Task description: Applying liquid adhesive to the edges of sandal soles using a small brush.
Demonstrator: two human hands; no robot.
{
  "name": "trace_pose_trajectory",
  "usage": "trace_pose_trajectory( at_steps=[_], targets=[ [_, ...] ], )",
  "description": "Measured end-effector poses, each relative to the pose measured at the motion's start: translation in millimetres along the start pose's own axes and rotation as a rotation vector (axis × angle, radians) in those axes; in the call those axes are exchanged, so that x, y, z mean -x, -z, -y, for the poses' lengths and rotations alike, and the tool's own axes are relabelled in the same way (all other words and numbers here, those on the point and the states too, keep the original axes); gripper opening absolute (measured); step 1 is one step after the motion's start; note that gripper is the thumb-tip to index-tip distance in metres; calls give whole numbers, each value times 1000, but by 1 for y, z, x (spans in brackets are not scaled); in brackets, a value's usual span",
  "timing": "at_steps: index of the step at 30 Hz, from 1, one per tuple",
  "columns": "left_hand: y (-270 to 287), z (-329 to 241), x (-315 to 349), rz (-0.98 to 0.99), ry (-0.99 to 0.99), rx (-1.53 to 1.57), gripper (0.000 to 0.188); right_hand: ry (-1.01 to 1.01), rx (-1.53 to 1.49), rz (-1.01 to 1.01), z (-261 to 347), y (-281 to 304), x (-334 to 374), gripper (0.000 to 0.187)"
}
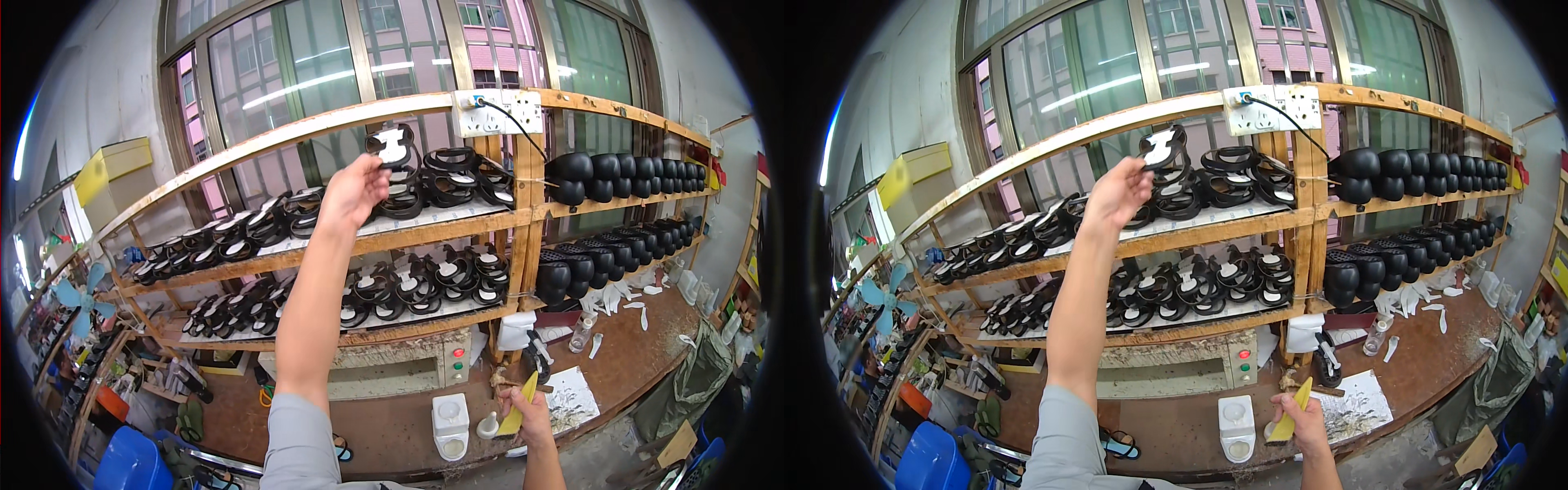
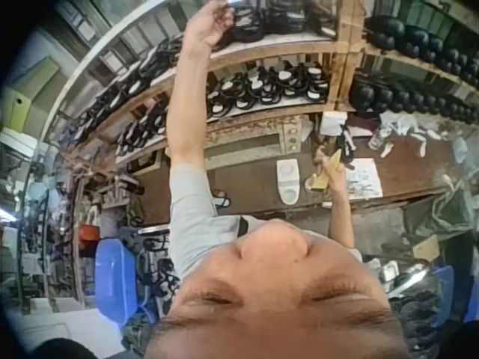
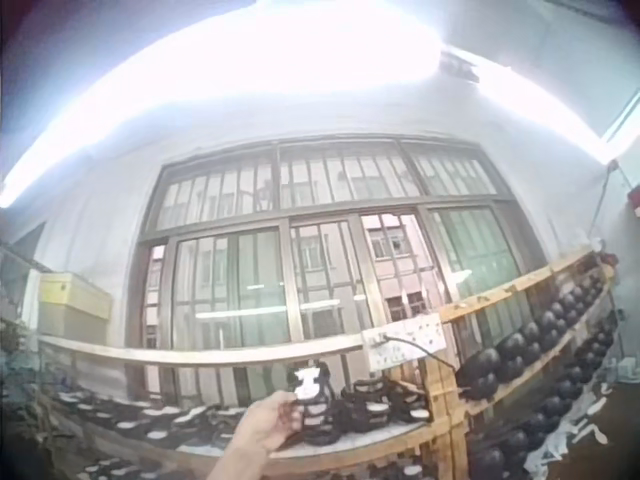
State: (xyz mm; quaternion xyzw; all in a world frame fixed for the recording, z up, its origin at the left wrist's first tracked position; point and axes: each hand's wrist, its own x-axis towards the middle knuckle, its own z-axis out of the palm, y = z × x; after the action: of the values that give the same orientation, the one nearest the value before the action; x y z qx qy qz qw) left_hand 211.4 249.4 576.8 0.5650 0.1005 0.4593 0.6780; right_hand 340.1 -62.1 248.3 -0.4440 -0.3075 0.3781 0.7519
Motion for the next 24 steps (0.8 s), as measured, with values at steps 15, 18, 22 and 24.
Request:
trace_pose_trajectory(
  at_steps=[15, 18, 22, 24],
  targets=[
    [28, 51, -95, 33, 211, -163, 21, -20, -23, -248, -30, 20, 36, 24],
    [26, 42, -35, 25, -45, -326, 28, -71, -33, -287, -28, 5, 26, 20],
    [70, 50, 98, 389, -44, -396, 29, -123, -48, -376, -52, -1, 3, 28],
    [117, 79, 149, 500, 184, -612, 28, -116, -84, -367, -63, 4, -7, 36]
  ],
)
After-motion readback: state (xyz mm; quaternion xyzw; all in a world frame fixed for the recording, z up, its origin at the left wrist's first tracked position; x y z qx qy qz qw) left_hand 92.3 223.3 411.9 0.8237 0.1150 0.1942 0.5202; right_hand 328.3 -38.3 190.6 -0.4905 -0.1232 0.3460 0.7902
